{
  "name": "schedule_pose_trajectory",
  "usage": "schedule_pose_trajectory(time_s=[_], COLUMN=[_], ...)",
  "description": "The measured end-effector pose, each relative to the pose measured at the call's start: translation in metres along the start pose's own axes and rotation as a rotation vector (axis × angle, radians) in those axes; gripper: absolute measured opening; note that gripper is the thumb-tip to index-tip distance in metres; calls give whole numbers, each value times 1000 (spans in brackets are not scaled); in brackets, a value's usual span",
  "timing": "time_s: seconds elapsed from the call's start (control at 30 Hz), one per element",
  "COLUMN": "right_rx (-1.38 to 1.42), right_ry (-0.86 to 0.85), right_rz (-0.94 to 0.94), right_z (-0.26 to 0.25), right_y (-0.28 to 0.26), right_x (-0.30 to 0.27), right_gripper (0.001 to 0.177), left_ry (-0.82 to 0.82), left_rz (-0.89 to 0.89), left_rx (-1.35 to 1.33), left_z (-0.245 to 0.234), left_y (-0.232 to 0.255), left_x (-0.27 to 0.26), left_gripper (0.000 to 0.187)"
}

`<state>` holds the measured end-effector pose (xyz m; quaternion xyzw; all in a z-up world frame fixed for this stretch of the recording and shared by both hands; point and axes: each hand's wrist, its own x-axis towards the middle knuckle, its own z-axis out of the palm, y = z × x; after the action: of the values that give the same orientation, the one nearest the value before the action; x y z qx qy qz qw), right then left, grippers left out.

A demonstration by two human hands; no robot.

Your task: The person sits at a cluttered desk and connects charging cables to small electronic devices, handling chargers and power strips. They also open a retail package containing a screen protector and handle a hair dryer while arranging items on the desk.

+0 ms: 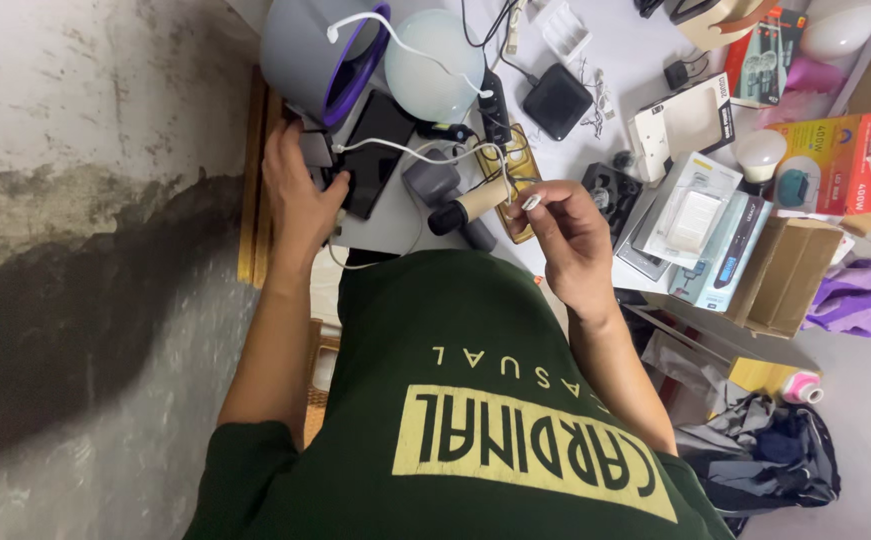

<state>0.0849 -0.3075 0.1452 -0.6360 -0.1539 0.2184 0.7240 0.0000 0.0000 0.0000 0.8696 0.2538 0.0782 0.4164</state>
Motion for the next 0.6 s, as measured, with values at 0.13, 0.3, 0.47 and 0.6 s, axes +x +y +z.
schedule_pose_trajectory(time_s=[0.13,0.3,0.47,0.6], right_rx=[-1,-8,20,-19], right_ry=[-33,-12,2,8], right_rz=[2,29,52,78], right_z=[1,-2,-3,-6], right_y=[-2,-1,3,6], right_x=[1,1,1,-3], right_gripper=[10,11,11,11], left_ry=[80,76,102,97], left_rz=[92,29,40,12], left_rx=[-20,-57,-82,-93], left_z=[12,18,14,1], left_y=[-12,-18,-10,6], left_x=[3,8,8,3], left_gripper=[92,78,70,67])
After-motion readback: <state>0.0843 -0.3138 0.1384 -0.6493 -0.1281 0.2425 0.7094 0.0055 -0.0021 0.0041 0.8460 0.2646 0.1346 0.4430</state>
